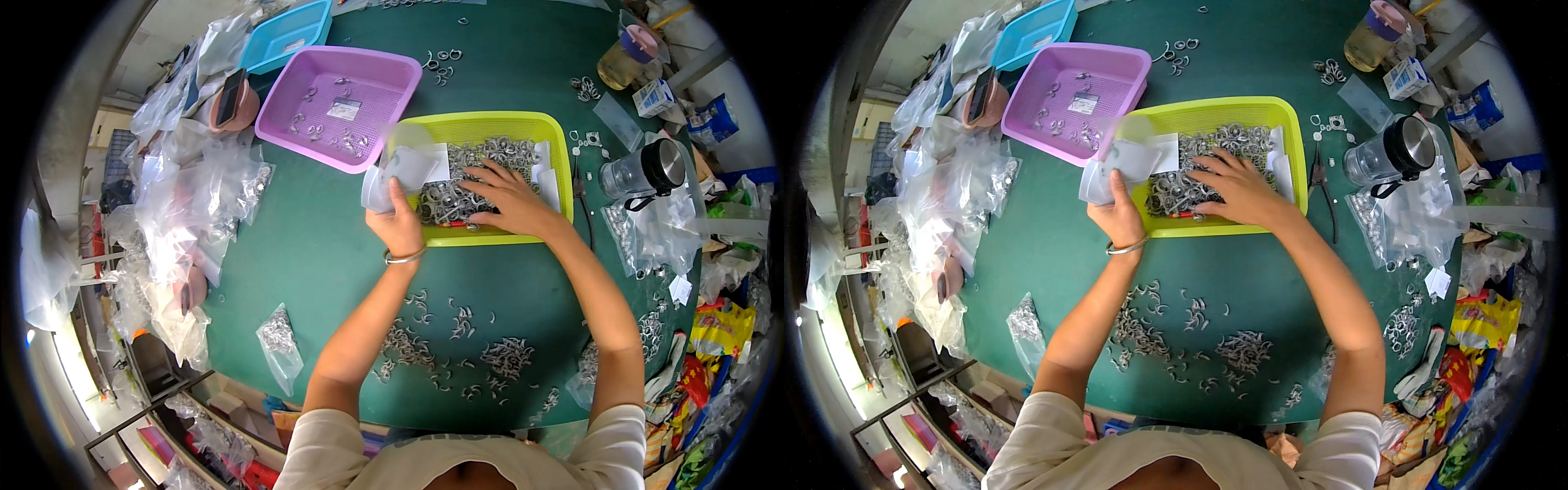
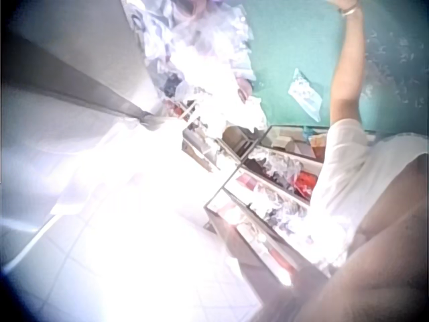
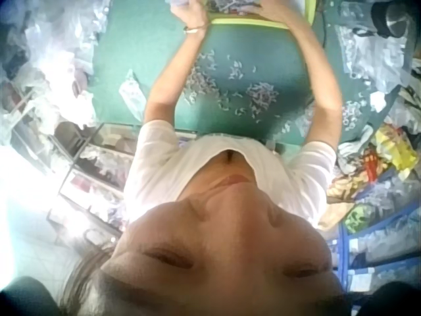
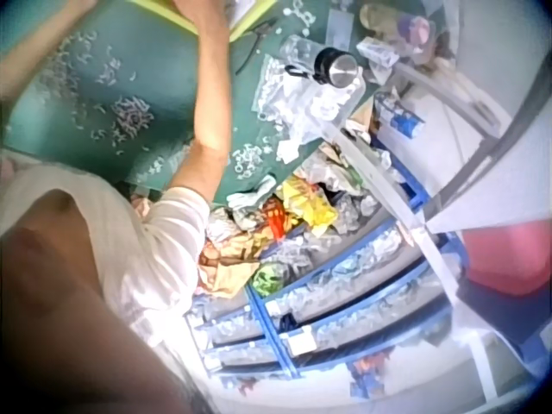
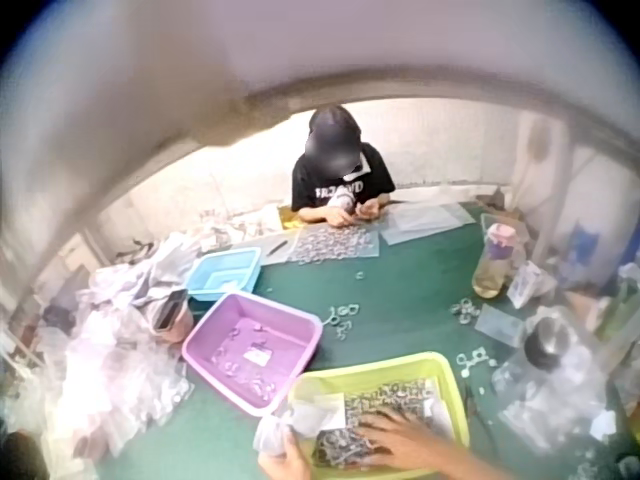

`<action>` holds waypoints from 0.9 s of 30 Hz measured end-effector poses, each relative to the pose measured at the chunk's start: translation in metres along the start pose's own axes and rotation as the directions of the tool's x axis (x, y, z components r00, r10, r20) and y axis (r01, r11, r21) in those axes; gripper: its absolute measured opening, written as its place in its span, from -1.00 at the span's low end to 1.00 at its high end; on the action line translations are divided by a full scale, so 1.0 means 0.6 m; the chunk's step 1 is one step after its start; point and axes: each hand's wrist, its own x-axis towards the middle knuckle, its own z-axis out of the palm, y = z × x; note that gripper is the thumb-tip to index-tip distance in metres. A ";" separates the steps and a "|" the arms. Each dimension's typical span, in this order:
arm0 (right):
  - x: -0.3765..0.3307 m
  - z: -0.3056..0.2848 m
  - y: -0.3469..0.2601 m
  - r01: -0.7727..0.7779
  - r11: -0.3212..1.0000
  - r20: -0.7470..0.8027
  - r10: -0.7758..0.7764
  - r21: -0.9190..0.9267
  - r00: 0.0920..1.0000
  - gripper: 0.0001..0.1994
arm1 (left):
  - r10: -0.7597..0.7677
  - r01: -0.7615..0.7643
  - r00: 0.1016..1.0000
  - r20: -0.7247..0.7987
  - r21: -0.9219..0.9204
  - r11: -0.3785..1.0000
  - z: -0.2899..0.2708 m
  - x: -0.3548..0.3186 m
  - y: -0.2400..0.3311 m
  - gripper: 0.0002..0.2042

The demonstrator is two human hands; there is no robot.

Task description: The person sorts through a pile of small metal pieces on a green workbench, gathers them by hand, and puts them into a plastic bag. They also move a yellow bin containing metal components and handle paper labels.

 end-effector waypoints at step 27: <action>-0.018 -0.071 0.047 -0.056 0.928 -0.075 0.031 -0.368 0.997 -0.77 | -0.004 0.001 1.000 -0.028 -0.108 0.994 0.003 -0.001 0.000 -0.80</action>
